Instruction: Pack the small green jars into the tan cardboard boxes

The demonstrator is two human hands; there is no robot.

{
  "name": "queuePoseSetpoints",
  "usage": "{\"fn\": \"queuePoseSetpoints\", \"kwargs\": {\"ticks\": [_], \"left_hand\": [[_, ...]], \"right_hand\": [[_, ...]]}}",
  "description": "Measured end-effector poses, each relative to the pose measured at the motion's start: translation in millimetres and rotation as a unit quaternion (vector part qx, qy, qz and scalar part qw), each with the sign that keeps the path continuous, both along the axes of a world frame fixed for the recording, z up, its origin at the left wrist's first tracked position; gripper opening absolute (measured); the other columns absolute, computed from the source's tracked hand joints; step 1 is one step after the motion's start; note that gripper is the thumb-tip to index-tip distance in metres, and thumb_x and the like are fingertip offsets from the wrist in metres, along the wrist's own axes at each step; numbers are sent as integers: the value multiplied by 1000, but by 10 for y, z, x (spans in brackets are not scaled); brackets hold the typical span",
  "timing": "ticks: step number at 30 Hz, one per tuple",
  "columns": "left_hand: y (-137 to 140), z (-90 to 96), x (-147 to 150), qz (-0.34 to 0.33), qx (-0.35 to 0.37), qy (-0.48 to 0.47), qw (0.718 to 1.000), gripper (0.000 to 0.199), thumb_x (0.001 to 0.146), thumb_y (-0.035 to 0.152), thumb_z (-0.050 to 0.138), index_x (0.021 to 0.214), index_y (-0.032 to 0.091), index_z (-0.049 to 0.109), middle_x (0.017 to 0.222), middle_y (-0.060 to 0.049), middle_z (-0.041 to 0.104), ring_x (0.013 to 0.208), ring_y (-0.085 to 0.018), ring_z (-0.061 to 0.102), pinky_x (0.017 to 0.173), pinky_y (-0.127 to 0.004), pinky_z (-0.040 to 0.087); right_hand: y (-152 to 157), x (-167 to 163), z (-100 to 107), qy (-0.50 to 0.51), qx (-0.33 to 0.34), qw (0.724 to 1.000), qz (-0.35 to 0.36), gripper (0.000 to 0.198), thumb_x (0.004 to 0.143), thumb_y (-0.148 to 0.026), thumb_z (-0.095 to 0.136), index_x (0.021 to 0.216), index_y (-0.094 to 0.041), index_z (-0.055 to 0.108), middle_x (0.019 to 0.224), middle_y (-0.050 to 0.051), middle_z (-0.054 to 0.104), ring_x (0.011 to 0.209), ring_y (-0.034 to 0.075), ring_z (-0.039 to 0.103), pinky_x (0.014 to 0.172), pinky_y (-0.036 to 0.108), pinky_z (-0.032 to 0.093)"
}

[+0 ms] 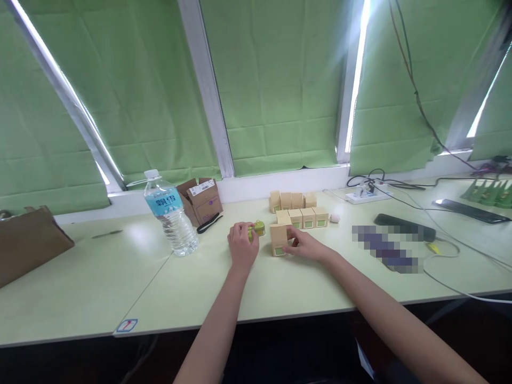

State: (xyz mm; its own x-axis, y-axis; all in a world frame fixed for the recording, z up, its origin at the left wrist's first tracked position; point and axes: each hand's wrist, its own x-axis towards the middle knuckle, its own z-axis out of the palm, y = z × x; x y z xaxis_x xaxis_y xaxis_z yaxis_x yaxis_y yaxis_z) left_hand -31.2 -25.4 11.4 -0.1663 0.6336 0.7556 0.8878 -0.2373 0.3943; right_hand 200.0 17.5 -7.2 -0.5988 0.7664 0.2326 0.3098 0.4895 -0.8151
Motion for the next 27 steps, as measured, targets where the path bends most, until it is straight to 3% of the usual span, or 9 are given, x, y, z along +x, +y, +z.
{"fn": "queuePoseSetpoints", "kwargs": {"ticks": [3, 8, 11, 14, 17, 20, 27], "left_hand": [[-3, -6, -105, 78, -80, 71, 991, 25, 87, 20, 54, 108, 22, 67, 105, -12, 64, 107, -30, 52, 88, -42, 39], [24, -35, -155, 77, -139, 122, 980, 25, 92, 21, 51, 106, 26, 70, 104, -10, 68, 107, -28, 51, 85, -39, 38], [43, -43, -157, 66, -142, 130, 979, 23, 93, 23, 50, 102, 25, 72, 101, -9, 68, 105, -27, 53, 83, -38, 38], [69, -64, -159, 25, -125, 122, 984, 22, 93, 24, 51, 98, 25, 72, 97, -8, 68, 102, -27, 55, 83, -38, 40], [90, -92, -136, -46, -98, 104, 989, 23, 93, 25, 50, 98, 25, 73, 94, -7, 67, 97, -25, 57, 87, -39, 43], [94, -122, -91, -95, -91, 90, 987, 21, 92, 29, 54, 101, 23, 71, 103, -8, 65, 102, -25, 58, 93, -41, 44], [90, -185, -53, -160, -182, 39, 969, 29, 87, 29, 59, 115, 24, 65, 116, -10, 65, 109, -29, 60, 98, -47, 45]], "right_hand": [[-1, 5, 3, 1, 1, 1000, 8, 58, 83, -34, 70, 134, -23, 45, 121, 11, 66, 81, 18, 65, 77, 36, 52], [-13, 5, 10, -1, 13, 1000, 15, 54, 79, -34, 74, 128, -23, 52, 123, 10, 64, 81, 17, 65, 77, 35, 53], [-44, -4, 44, 13, 24, 1000, 16, 65, 77, -34, 76, 134, -23, 48, 122, 11, 64, 83, 17, 65, 78, 36, 54], [-83, -17, 102, 44, 44, 998, 9, 74, 75, -36, 78, 139, -24, 42, 127, 12, 62, 102, 22, 63, 82, 37, 55], [-106, -23, 151, 72, 58, 996, 11, 65, 76, -36, 77, 134, -25, 49, 128, 10, 62, 115, 25, 59, 87, 39, 55], [-112, -21, 169, 72, 63, 995, 25, 49, 79, -35, 74, 123, -23, 58, 122, 9, 65, 111, 24, 61, 91, 40, 54], [-115, -16, 163, 60, 69, 995, 28, 46, 79, -37, 72, 120, -22, 59, 119, 9, 64, 101, 21, 62, 81, 35, 57]]}}
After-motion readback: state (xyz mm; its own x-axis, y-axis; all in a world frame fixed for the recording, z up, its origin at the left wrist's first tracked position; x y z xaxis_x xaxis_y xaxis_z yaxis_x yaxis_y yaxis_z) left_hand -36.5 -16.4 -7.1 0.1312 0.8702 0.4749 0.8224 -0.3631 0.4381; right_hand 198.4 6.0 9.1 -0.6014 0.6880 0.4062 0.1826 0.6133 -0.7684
